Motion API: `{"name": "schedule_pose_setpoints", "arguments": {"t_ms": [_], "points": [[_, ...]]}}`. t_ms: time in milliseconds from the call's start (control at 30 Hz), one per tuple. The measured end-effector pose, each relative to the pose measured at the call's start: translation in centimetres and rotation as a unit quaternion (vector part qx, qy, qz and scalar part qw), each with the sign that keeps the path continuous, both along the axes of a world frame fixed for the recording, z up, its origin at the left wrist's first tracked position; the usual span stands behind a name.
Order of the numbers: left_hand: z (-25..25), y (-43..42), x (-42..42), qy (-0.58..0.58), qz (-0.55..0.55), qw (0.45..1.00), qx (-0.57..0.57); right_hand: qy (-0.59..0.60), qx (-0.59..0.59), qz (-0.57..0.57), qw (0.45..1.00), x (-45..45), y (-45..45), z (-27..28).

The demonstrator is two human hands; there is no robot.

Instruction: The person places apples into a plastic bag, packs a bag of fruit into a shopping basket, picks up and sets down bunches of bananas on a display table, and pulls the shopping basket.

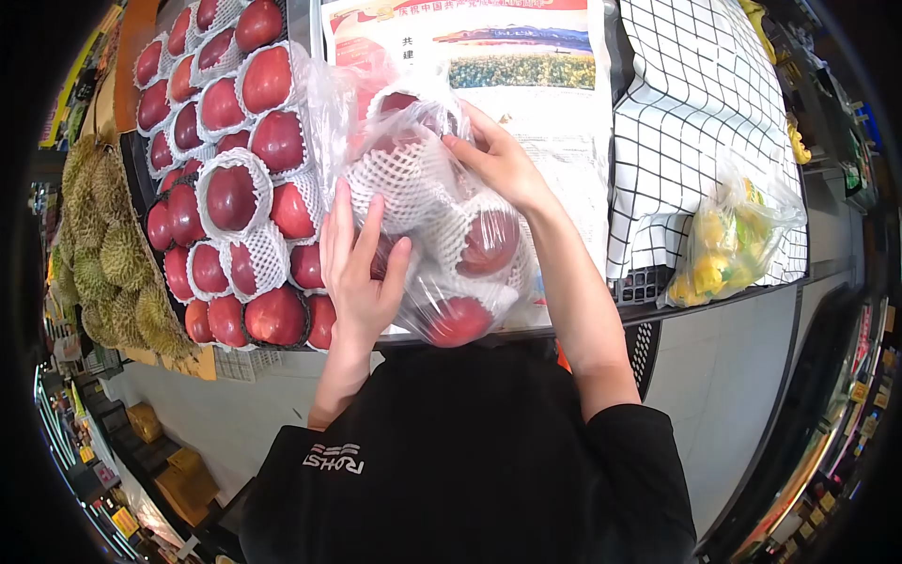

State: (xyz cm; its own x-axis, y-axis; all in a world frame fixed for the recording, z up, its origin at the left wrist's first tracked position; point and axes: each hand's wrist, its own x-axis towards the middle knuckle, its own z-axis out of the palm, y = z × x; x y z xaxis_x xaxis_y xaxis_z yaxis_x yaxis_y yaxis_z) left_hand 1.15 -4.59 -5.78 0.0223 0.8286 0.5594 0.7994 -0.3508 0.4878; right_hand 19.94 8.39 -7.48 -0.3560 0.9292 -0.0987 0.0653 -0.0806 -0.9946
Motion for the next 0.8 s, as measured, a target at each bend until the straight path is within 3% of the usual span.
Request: {"name": "schedule_pose_setpoints", "arguments": {"t_ms": [233,333,600,700,767,800], "points": [[0.2,2.3,-1.2,-0.013,-0.016,0.999,-0.027,0.089,0.021,-0.026,0.995,-0.8,2.6,-1.7],[-0.7,1.8,-2.6,-0.042,-0.038,0.997,-0.056,0.094,-0.034,-0.064,0.993,-1.0,1.6,-1.1],[-1.1,0.0,-2.0,-0.039,-0.041,0.998,-0.022,0.092,-0.039,-0.064,0.993,0.9,-2.1,-0.2],[-1.1,-0.3,-1.7,-0.090,-0.031,0.995,-0.022,0.174,-0.054,-0.058,0.982,3.1,-4.1,-0.9],[-0.9,-0.7,-1.6,-0.093,-0.018,0.995,0.016,0.168,0.053,-0.024,0.984,4.0,-6.5,-0.9],[-0.8,-0.7,-1.6,-0.088,-0.018,0.996,0.027,0.168,0.051,-0.026,0.984,4.0,-7.8,-0.7]]}}
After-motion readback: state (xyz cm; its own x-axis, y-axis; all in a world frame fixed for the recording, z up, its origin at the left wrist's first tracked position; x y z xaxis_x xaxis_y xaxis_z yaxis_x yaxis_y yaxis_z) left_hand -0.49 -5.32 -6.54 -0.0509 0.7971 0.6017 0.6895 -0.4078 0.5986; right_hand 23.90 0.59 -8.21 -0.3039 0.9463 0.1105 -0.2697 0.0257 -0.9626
